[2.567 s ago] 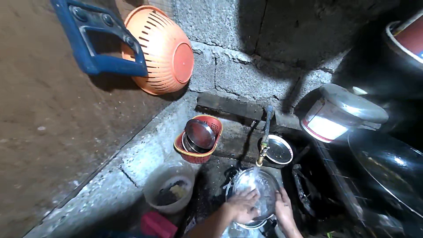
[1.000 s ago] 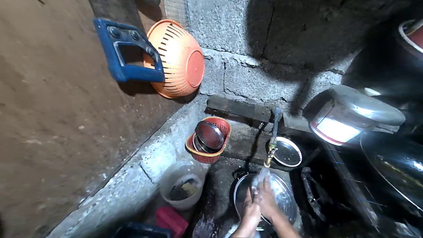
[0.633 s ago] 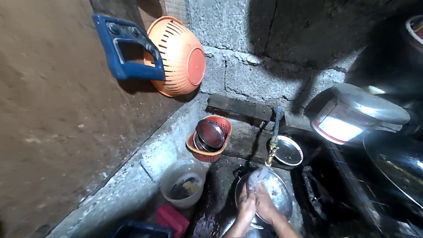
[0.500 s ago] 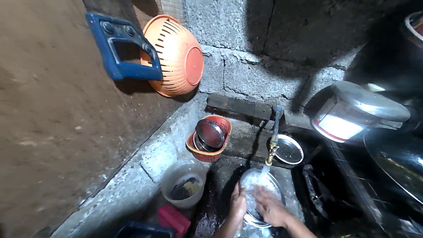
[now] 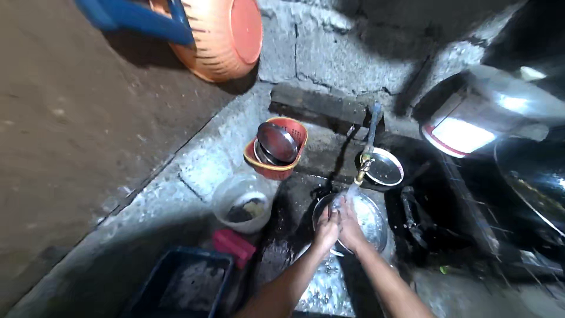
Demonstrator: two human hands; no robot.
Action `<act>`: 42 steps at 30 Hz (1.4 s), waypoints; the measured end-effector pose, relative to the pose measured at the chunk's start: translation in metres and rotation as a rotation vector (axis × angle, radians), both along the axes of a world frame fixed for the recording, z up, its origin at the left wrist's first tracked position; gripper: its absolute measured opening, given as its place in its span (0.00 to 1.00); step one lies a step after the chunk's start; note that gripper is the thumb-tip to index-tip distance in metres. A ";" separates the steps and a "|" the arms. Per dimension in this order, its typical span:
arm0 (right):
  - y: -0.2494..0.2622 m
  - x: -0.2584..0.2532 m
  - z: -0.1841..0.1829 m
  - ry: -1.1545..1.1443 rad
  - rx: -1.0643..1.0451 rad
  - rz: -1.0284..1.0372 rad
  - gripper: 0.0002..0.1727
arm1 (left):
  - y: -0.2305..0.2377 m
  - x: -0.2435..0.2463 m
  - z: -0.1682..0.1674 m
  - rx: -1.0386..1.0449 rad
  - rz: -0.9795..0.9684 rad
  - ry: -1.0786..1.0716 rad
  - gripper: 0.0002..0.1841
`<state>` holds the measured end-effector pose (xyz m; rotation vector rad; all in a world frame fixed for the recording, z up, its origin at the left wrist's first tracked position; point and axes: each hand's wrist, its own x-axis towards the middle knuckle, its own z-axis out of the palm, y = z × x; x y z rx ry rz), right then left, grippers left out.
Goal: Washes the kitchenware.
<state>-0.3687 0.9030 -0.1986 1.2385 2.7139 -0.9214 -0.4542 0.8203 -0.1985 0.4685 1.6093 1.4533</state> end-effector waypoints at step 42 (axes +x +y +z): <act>0.052 -0.014 0.074 -0.132 -0.114 -0.313 0.27 | 0.008 0.011 0.003 0.155 -0.603 0.481 0.33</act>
